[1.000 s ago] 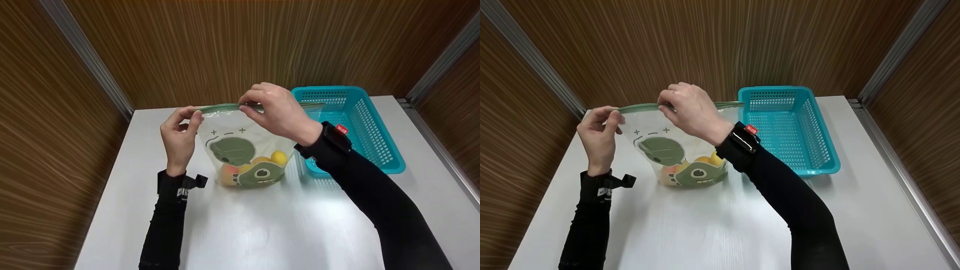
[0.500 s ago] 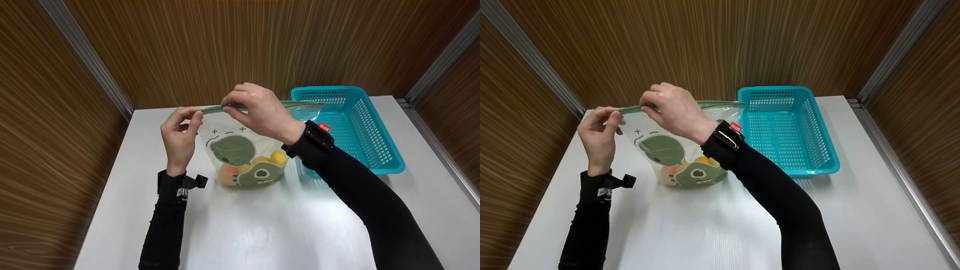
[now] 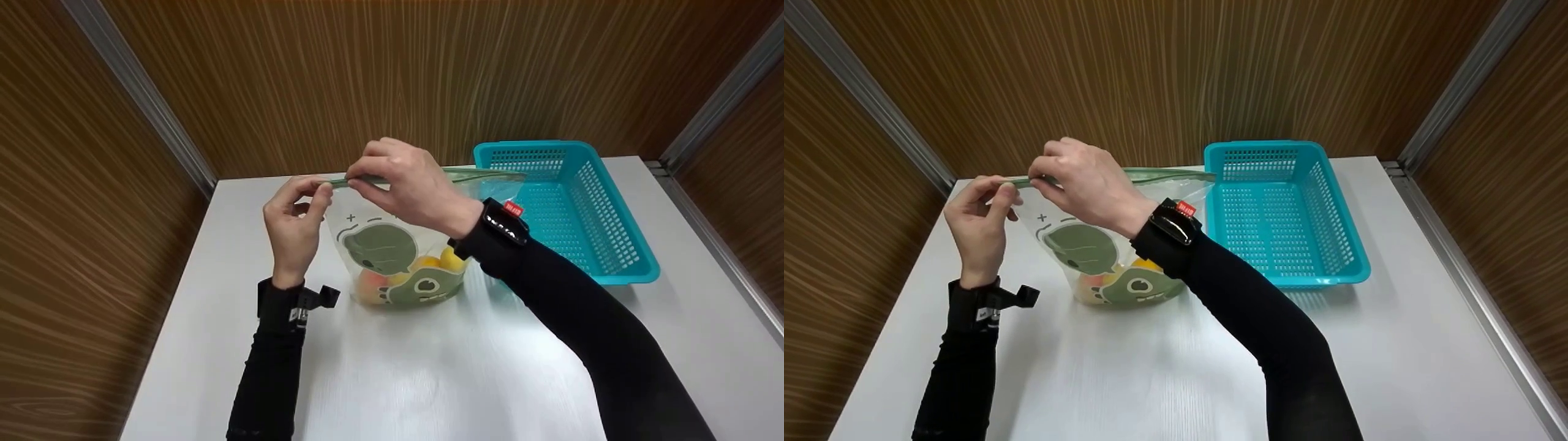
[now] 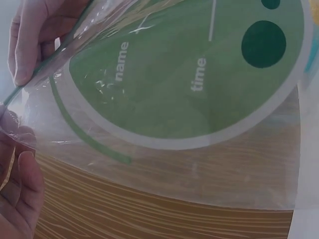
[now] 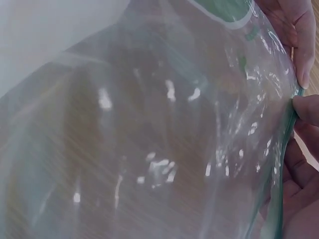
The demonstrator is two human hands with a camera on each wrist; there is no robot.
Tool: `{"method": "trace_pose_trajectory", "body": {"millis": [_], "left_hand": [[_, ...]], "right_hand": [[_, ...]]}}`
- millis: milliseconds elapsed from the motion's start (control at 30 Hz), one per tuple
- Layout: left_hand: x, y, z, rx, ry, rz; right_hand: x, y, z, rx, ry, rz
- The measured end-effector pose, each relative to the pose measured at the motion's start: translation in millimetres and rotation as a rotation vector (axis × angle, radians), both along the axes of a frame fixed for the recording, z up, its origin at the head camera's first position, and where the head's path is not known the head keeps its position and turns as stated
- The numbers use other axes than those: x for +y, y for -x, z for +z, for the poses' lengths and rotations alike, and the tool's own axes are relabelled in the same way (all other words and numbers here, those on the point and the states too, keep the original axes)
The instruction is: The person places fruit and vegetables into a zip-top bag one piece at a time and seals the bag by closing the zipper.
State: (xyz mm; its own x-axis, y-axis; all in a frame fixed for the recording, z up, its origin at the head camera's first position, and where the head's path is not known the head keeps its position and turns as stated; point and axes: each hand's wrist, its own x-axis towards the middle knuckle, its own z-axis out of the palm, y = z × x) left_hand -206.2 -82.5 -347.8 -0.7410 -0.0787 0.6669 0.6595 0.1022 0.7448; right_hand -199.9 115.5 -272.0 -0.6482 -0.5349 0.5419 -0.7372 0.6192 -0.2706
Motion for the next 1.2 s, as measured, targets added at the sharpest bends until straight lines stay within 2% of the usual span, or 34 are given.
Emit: {"method": "trace_pose_trajectory", "body": {"millis": [300,567,967,1200], "left_hand": [[-1.5,0.2,-1.4,0.022,-0.005,-0.005],[-1.9,-0.4,-2.1,0.01,-0.027,0.029],[-2.4,-0.8,-0.9,0.035,0.027,0.023],[-1.1,-1.7,0.0,0.044,0.068,0.041]], "right_hand": [[-8.9,0.3,-1.4,0.005,0.022,0.009],[-11.8,-0.3,-0.5,0.01,0.022,-0.004],[-16.0,2.6,-4.1,0.043,0.051,0.032],[-18.3,1.5,-4.1,0.063,0.023,0.031]]}}
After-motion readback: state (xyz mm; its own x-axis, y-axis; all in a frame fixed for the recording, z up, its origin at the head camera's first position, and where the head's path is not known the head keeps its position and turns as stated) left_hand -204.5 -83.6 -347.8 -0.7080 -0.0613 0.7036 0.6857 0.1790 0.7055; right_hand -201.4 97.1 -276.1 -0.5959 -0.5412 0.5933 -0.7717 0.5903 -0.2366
